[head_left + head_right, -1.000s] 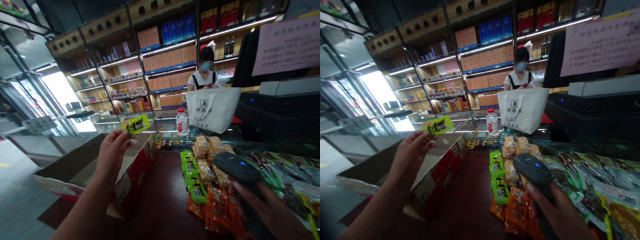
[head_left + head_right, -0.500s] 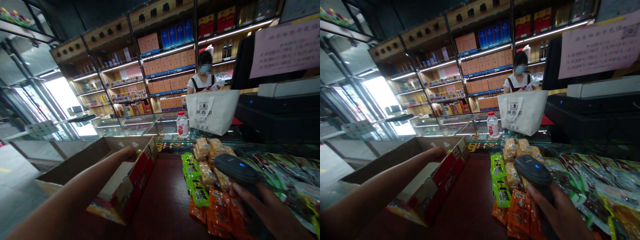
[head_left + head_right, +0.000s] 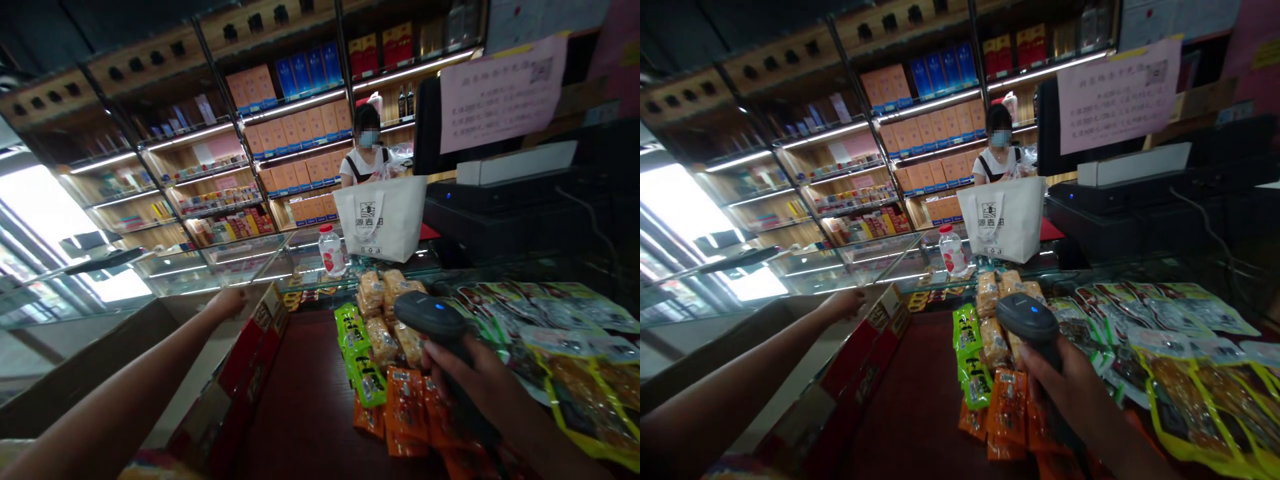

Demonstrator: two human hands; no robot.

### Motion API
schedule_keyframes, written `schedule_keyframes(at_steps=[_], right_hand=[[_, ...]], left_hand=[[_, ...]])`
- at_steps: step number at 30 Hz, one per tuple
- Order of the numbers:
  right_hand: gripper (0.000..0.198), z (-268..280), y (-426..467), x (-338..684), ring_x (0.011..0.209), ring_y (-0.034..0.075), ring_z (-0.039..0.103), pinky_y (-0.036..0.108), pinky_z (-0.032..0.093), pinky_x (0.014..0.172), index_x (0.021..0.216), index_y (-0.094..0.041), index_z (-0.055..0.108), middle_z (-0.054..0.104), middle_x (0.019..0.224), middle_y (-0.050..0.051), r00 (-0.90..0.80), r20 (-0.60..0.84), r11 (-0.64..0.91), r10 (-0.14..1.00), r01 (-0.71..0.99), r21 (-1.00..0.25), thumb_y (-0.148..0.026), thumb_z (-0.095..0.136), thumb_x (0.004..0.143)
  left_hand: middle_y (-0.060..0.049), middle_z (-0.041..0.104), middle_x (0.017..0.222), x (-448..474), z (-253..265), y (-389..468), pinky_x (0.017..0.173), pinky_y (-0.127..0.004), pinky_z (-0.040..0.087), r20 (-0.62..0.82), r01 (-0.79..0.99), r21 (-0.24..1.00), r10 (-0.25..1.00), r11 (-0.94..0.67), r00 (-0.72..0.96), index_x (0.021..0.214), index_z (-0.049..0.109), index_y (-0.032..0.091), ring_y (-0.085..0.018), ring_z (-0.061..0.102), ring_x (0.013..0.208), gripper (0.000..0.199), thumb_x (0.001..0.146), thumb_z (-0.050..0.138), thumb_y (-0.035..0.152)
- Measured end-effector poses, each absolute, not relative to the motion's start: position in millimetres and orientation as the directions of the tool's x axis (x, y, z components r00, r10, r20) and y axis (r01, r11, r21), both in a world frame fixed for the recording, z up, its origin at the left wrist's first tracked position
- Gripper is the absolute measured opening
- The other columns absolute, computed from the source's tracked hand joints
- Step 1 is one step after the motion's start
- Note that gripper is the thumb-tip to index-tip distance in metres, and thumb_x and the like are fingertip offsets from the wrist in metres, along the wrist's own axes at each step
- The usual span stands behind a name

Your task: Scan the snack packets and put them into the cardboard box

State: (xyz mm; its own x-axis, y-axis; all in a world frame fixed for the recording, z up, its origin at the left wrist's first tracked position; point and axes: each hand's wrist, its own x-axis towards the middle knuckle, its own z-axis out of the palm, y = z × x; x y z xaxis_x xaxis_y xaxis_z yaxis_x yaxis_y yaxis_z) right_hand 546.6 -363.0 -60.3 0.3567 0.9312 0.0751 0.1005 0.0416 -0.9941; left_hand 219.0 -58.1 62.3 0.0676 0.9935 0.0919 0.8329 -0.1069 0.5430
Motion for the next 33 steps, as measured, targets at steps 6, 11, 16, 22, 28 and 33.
schedule_keyframes(at_steps=[6,11,16,22,28,33], right_hand=[[0.04,-57.5,-359.3,546.0,0.043,0.016,0.054,0.024,0.039,0.042,0.085,-0.02,0.059,0.06,0.051,-0.003,0.353,0.071,0.067,0.933,0.024,-0.997,-0.059,0.061,0.091],[0.042,-57.0,-355.8,546.1,0.041,0.017,0.055,0.025,0.04,0.041,0.082,-0.021,0.059,0.059,0.049,-0.003,0.34,0.147,0.137,0.929,0.052,-0.989,-0.062,0.06,0.089],[0.039,-51.2,-355.2,545.1,0.04,0.016,0.054,0.025,0.039,0.041,0.081,-0.021,0.056,0.059,0.048,-0.004,0.36,0.148,0.142,0.921,0.041,-0.989,-0.059,0.061,0.088],[0.041,-50.7,-355.3,545.3,0.041,0.017,0.056,0.025,0.042,0.044,0.08,-0.021,0.058,0.06,0.047,-0.003,0.347,0.139,0.131,0.927,0.048,-0.99,-0.061,0.061,0.088],[0.037,-50.7,-355.2,544.0,0.044,0.017,0.057,0.026,0.043,0.046,0.081,-0.021,0.059,0.06,0.049,-0.004,0.359,0.091,0.076,0.929,0.056,-0.996,-0.057,0.061,0.088],[0.03,-51.5,-356.9,536.1,0.044,0.016,0.055,0.025,0.042,0.044,0.09,-0.02,0.06,0.06,0.05,-0.005,0.382,0.004,-0.033,0.924,0.092,-0.995,-0.047,0.069,0.081]], left_hand=[[-0.006,0.073,0.075,296.2,82.2,-98.8,0.076,-0.031,0.049,0.234,0.751,0.466,0.884,-0.467,0.404,0.069,0.074,0.024,-0.028,0.069,0.084,0.003,0.067,0.074,0.026],[-0.007,0.076,0.075,344.9,14.2,-165.0,0.075,-0.035,0.052,0.155,0.634,0.468,0.763,-0.616,0.627,0.067,0.075,0.024,-0.029,0.072,0.076,0.012,0.058,0.083,0.028],[-0.019,0.064,0.136,349.5,-45.6,-184.2,0.106,-0.051,0.044,0.224,0.609,0.407,0.721,-0.681,0.656,0.118,0.071,0.022,-0.041,0.057,0.127,0.063,0.058,0.088,0.034],[-0.02,0.058,0.14,342.8,-70.1,-186.5,0.112,-0.053,0.041,0.359,0.584,0.393,0.703,-0.71,0.614,0.139,0.056,0.017,-0.037,0.053,0.131,0.076,0.07,0.082,0.032],[-0.015,0.051,0.142,338.6,-72.2,-209.6,0.111,-0.056,0.041,0.592,0.567,0.32,0.628,-0.759,0.506,0.153,0.036,0.026,-0.035,0.047,0.133,0.09,0.075,0.079,0.034],[-0.016,0.049,0.138,341.2,-68.5,-238.7,0.106,-0.052,0.047,0.708,0.519,0.207,0.493,-0.829,0.506,0.158,0.027,0.028,-0.036,0.049,0.128,0.094,0.079,0.077,0.041]])
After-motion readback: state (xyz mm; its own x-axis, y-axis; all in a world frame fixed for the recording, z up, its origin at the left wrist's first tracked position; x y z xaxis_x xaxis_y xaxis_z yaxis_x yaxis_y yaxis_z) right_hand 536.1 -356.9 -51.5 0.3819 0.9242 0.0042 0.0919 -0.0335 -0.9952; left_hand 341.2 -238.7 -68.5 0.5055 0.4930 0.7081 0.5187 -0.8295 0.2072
